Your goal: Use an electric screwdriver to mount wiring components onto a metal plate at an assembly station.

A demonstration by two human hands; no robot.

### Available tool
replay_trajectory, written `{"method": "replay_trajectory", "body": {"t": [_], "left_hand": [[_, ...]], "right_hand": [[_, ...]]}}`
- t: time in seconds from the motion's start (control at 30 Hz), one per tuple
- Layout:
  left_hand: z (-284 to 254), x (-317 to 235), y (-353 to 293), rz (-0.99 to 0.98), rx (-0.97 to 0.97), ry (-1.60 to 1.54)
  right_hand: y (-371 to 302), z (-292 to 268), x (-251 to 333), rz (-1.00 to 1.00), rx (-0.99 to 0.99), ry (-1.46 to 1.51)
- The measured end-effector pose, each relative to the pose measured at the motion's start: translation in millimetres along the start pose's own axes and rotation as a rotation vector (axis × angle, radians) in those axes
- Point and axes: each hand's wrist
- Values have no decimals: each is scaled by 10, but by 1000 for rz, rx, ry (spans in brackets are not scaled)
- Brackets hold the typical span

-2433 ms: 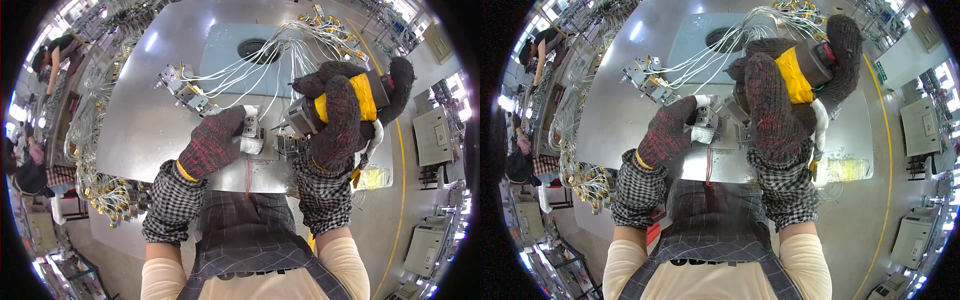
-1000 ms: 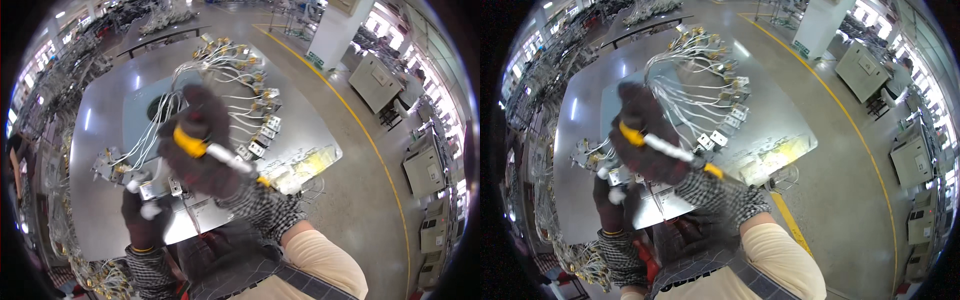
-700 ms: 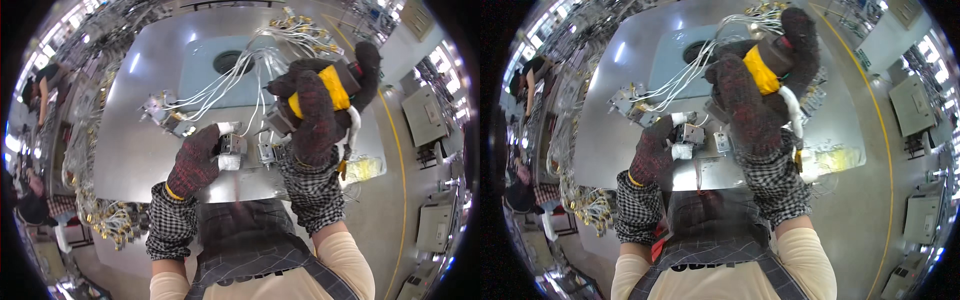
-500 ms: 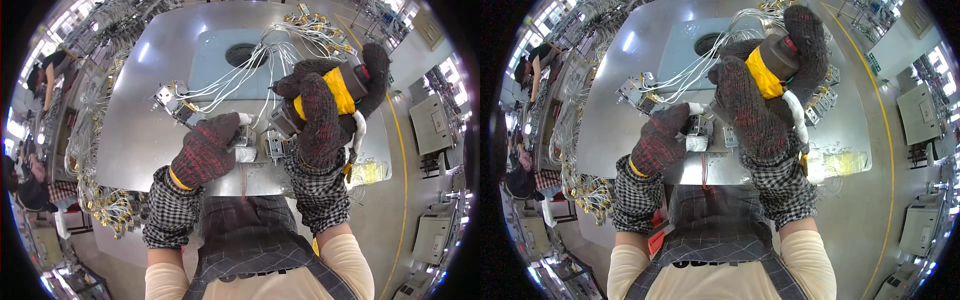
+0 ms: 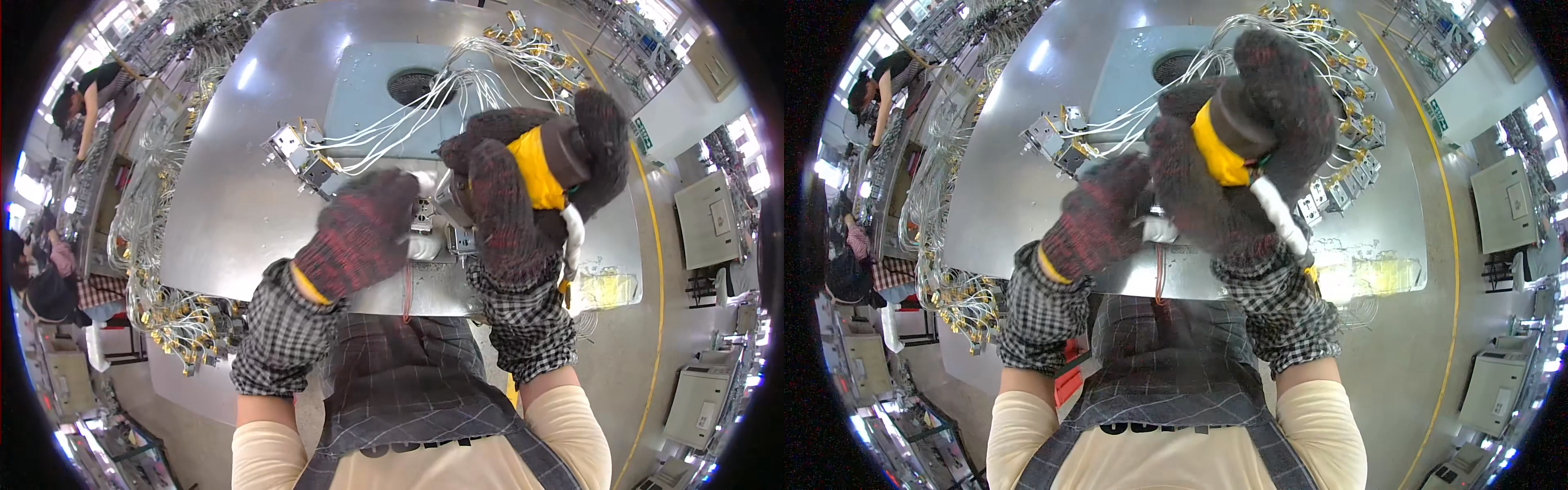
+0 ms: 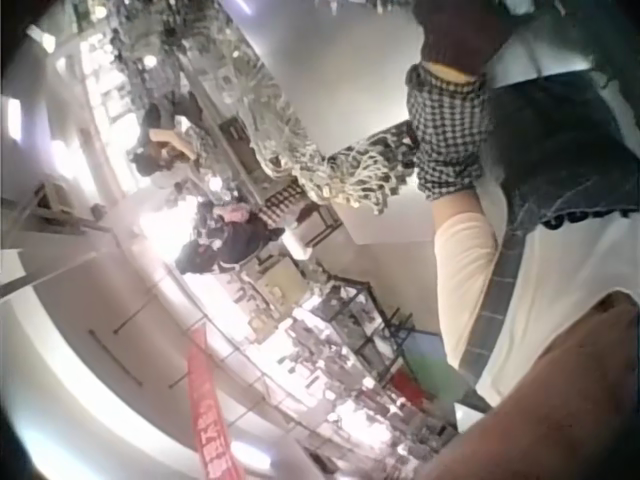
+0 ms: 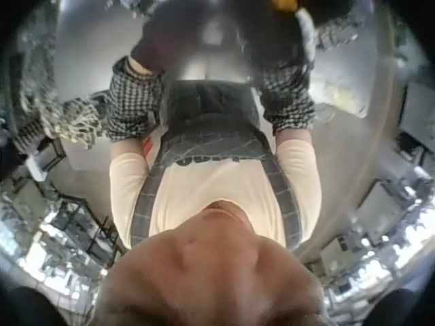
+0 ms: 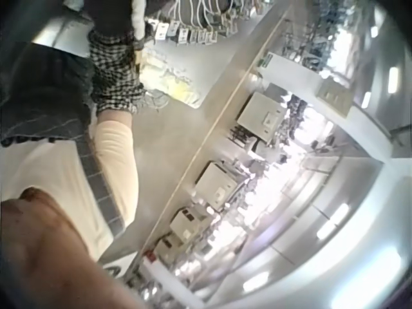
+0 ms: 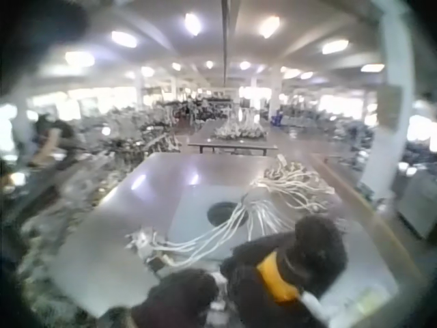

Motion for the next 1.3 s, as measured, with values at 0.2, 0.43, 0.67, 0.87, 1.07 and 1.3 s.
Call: {"method": "replay_trajectory", "body": {"t": [0.2,0.43,0.67,0.87,1.07,1.3], "left_hand": [[-578,573,-158,-362,-423,233],[-665,344,-99,-507,-361,-905],[-153,246,-299,-331,-96,-918],[-31,-188,-3,-71,-123,-306],[68,-45,-69,-163,-53,-458],[-1,-96,-36,-98,-52,-186]], "right_hand": [[27,-96,-51,-70,78,51],[51,-76,-109,-133,80,99],[113,-48,-74,-172,94,141],[237,-189,70,36,-215,436],[207,-219,109,0,-70,384],[114,-58,90,-93,-29,457]]}}
Point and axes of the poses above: each hand's wrist, its own y-axis towards the middle knuckle, its own z-axis out of the palm, x = y × z, and after that the axes turned 2 degrees about z, right-handed
